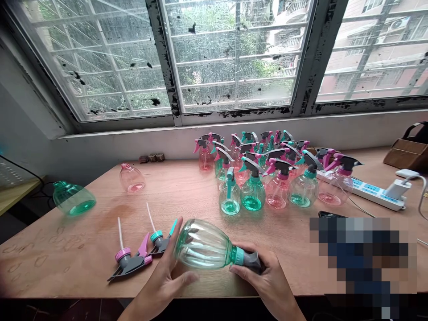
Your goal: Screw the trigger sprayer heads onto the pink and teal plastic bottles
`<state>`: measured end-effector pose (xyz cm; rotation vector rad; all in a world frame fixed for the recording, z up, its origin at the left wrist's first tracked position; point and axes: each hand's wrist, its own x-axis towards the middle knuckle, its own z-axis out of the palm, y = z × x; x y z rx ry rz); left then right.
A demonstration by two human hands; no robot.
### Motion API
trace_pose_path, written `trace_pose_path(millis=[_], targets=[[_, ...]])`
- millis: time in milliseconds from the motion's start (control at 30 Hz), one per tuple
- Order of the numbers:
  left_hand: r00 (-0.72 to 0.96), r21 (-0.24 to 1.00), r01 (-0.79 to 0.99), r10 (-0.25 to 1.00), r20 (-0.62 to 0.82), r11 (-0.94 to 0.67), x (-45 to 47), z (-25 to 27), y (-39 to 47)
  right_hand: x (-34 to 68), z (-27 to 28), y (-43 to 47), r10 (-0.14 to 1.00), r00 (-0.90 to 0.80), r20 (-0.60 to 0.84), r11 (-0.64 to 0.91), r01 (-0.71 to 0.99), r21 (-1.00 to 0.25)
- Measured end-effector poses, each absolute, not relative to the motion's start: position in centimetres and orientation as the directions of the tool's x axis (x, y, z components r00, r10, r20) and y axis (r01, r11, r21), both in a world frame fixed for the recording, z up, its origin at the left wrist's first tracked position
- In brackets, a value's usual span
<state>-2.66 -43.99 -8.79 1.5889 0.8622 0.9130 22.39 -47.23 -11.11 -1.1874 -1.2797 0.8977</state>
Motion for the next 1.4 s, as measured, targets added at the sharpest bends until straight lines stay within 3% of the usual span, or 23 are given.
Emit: trace_pose_path(millis=[233,333,433,533,667,767,833,900,967,1033,1067,1200,1400], targets=[[0.484,0.990,0.022,0.869,0.108,-0.136,-2.7,-9.1,-43.9,22.3,-10.6,-47.6,0.967,0.098,0.237,0.226,0.107,-0.968],[0.505,0.956,0.027,0.829,0.239,-0.292,-2.8,-9.6,-43.8,22.4,-10.5,-47.8,0.969,0.106,0.223,0.212,0.099,-0.972],[0.498,0.807,0.152,0.749,0.437,-0.571,-2.8,-9.7,-43.9,22.6,-10.7,-48.0,0.975,0.114,0.191,0.186,0.050,-0.981],[0.537,0.658,0.220,0.652,0.535,-0.720,-2.8,-9.0,-44.3,22.9,-11.1,-48.0,0.987,0.087,0.135,0.140,-0.055,-0.989],[0.567,0.506,0.366,0.619,0.544,-0.781,-3.2,-7.8,-44.6,22.9,-11.4,-48.0,0.982,0.088,0.167,0.170,-0.026,-0.985],[0.517,0.340,0.579,0.656,0.549,-0.741,-4.2,-7.3,-43.9,22.6,-11.6,-48.1,0.959,0.150,0.239,0.229,0.084,-0.970],[0.509,0.277,0.646,0.672,0.538,-0.711,-5.0,-7.0,-43.1,22.3,-11.8,-48.1,0.954,0.113,0.279,0.274,0.059,-0.960],[0.493,0.337,0.630,0.695,0.523,-0.700,-5.7,-6.6,-42.0,22.3,-12.0,-47.9,0.937,0.063,0.342,0.344,-0.027,-0.938],[0.350,0.555,0.595,0.809,0.471,-0.581,-6.0,-5.9,-40.8,22.4,-12.0,-47.5,0.915,0.069,0.397,0.403,-0.095,-0.910],[0.202,0.797,0.481,0.931,0.306,-0.366,-5.9,-5.0,-39.2,22.5,-11.8,-47.1,0.917,0.103,0.385,0.396,-0.125,-0.910],[0.197,0.845,0.438,0.950,0.241,-0.305,-5.8,-4.6,-38.2,22.5,-11.6,-46.9,0.926,0.119,0.359,0.373,-0.127,-0.919],[0.251,0.874,0.428,0.959,0.128,-0.229,-5.1,-3.6,-32.8,22.3,-11.2,-46.7,0.953,0.128,0.273,0.287,-0.103,-0.952],[0.192,0.788,0.590,0.979,0.075,-0.176,-2.1,-5.1,-24.5,22.4,-11.2,-46.7,0.940,0.193,0.281,0.299,-0.070,-0.952]])
